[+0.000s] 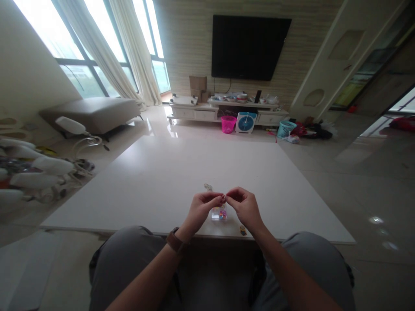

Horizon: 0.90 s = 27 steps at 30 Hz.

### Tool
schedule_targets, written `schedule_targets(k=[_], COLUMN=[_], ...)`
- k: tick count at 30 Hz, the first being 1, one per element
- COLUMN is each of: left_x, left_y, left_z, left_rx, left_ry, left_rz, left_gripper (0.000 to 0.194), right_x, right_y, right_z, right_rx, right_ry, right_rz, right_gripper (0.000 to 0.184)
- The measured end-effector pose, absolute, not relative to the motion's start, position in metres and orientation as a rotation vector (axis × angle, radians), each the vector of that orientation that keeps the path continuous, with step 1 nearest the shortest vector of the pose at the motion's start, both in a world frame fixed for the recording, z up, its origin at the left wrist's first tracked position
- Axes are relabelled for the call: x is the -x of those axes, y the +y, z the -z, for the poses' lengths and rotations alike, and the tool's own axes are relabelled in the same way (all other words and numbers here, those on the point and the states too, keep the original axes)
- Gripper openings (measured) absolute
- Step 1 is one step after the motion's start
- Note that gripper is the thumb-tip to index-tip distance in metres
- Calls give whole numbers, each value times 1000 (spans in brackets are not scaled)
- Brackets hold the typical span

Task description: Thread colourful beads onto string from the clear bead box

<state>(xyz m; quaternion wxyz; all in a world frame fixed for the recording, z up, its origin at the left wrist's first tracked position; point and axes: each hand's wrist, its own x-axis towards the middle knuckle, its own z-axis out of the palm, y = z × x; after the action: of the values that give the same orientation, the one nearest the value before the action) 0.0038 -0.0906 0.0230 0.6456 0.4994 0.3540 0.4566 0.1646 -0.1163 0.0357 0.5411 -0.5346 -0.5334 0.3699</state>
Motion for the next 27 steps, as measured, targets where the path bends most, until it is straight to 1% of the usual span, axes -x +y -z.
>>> schedule_targets(k=[4,13,17,22,27], left_x=[-5,-4,-4,-2,1], left_y=[-91,-90,-87,-84,-86], left_z=[-25,-24,-20,-17,-18], left_rx=[-1190,-1192,-1222,-1390,-1527], left_ry=[873,853,858,903,964], left_rz=[-1051,-1093,-1106,-1029,-1001], left_gripper=[35,30,30,23,21], right_x=[-164,-162,-162,-161,-158], right_y=[-116,-119,-119,-120,-121], right_z=[-34,-35,-36,-36,-33], right_rx=[1302,1268,1299,1356,1408], right_ry=[-1286,-1288,-1351,-1494,-1590], right_rz=[-855,-921,-858,-742,-634], right_gripper=[15,18,12,4,8])
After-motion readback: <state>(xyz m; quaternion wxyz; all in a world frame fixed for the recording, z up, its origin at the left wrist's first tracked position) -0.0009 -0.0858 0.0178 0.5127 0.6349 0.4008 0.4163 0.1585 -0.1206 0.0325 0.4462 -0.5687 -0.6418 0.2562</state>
